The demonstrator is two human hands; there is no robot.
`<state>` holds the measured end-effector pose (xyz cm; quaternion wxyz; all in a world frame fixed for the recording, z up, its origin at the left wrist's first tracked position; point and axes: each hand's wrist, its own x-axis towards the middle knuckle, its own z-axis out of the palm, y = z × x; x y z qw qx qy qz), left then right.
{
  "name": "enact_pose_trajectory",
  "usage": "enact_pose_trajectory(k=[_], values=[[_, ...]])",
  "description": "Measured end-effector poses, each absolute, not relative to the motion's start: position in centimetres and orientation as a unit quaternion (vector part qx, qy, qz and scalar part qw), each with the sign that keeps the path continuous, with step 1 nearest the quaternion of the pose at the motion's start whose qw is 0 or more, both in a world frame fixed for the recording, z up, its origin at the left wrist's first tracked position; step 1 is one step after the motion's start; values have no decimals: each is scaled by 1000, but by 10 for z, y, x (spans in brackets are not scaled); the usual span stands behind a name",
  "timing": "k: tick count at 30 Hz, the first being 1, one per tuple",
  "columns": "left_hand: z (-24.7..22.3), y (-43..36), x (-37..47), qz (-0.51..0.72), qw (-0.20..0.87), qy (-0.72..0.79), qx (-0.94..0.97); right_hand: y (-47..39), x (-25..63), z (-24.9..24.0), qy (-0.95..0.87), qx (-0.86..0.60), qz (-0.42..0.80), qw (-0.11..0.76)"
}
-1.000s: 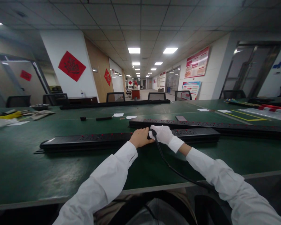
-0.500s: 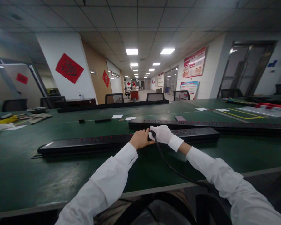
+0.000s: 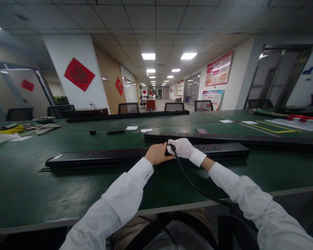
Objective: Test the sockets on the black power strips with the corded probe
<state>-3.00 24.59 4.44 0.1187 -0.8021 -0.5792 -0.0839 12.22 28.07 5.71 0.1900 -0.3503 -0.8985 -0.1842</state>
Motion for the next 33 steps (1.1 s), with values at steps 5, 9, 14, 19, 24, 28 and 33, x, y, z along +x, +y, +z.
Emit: enact_pose_trajectory(k=[5,9,14,19,24,28,33], values=[[50,244,-40,-69,88,-545,-831,276,122,57,-891,-360,-184,204],[53,244,-48,-58,88,-526,-844,276,123,56,-891,-358,-182,214],[52,244,-48,-57,81,-523,-847,276,123,55,-887,-360,-182,226],[51,242,-50,-59,102,-538,-835,274,122,54,-883,-366,-183,228],[51,240,-54,-61,88,-538,-836,274,122,55,-886,-367,-174,223],[51,239,-55,-65,78,-545,-832,274,123,55,-888,-370,-166,217],[48,241,-56,-73,83,-528,-842,275,122,53,-883,-373,-179,222]])
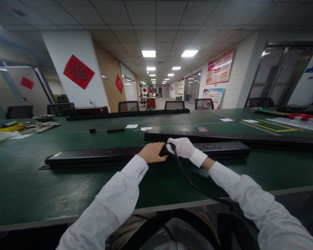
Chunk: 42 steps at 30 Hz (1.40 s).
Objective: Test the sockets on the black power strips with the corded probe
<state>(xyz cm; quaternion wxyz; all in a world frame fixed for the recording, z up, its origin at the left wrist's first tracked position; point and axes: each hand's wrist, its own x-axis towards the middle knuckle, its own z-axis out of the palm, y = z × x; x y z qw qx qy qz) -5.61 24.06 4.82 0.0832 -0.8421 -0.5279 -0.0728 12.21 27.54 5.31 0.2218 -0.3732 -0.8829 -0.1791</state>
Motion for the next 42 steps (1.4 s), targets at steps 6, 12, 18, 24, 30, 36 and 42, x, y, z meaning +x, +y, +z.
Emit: enact_pose_trajectory(k=[6,12,18,24,30,36,42], values=[[49,239,-55,-71,93,-519,-847,273,122,54,-884,-371,-179,222],[51,237,-54,-67,75,-531,-841,273,122,55,-885,-372,-173,221],[47,241,-57,-79,96,-501,-857,274,122,52,-880,-373,-185,230],[45,243,-58,-76,94,-502,-856,275,123,52,-882,-368,-184,229],[47,242,-58,-74,78,-504,-857,274,123,52,-881,-370,-186,230],[45,244,-59,-66,82,-503,-858,274,123,53,-883,-367,-181,229],[43,246,-61,-75,88,-495,-861,274,123,53,-883,-364,-180,234]])
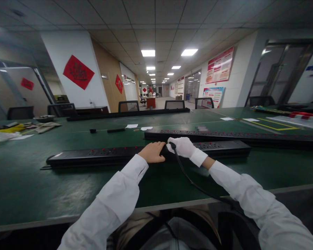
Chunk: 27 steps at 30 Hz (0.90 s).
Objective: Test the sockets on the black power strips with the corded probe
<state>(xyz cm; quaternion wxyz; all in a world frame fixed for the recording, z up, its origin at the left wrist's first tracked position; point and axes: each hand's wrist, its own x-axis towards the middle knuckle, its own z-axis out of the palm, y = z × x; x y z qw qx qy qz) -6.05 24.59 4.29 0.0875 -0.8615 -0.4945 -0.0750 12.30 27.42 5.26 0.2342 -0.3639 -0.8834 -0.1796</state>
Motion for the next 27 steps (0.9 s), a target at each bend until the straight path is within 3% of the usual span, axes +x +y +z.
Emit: enact_pose_trajectory(k=[27], values=[[43,246,-60,-78,93,-505,-855,275,122,51,-874,-379,-192,235]])
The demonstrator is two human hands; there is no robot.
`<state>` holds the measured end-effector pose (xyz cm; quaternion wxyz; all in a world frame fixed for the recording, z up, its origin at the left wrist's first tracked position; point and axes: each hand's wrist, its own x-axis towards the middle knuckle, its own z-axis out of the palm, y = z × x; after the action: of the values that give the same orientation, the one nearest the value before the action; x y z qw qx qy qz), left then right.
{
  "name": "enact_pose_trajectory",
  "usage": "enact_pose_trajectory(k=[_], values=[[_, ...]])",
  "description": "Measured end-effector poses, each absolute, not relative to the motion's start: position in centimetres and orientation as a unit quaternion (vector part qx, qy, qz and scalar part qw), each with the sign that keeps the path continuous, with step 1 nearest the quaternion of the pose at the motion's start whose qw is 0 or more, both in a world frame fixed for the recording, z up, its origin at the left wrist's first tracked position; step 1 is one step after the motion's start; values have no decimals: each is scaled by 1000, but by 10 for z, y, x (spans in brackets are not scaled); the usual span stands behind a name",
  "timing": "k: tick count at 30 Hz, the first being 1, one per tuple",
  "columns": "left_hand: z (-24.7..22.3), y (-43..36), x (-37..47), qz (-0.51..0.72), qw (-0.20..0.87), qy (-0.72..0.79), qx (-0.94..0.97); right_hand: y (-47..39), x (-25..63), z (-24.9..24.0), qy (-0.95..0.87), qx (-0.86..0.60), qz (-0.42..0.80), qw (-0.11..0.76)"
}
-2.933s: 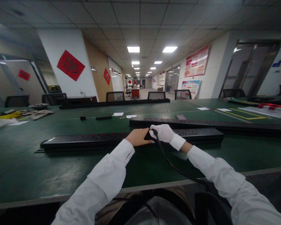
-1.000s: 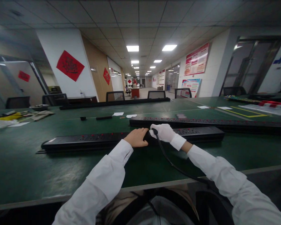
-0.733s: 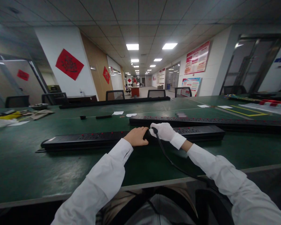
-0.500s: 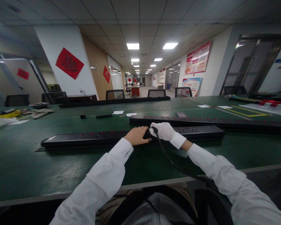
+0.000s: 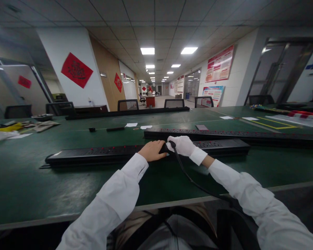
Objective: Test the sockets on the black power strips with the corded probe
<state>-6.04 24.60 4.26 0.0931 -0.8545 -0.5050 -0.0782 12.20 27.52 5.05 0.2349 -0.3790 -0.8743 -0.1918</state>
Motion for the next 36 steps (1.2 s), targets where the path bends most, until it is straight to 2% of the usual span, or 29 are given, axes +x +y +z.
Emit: enact_pose_trajectory(k=[16,26,36], values=[[44,245,-60,-78,90,-498,-859,275,122,51,-877,-373,-183,240],[50,249,-63,-77,-1,-518,-852,276,122,50,-878,-372,-186,236],[53,251,-64,-81,-38,-520,-850,276,122,51,-878,-375,-183,235]])
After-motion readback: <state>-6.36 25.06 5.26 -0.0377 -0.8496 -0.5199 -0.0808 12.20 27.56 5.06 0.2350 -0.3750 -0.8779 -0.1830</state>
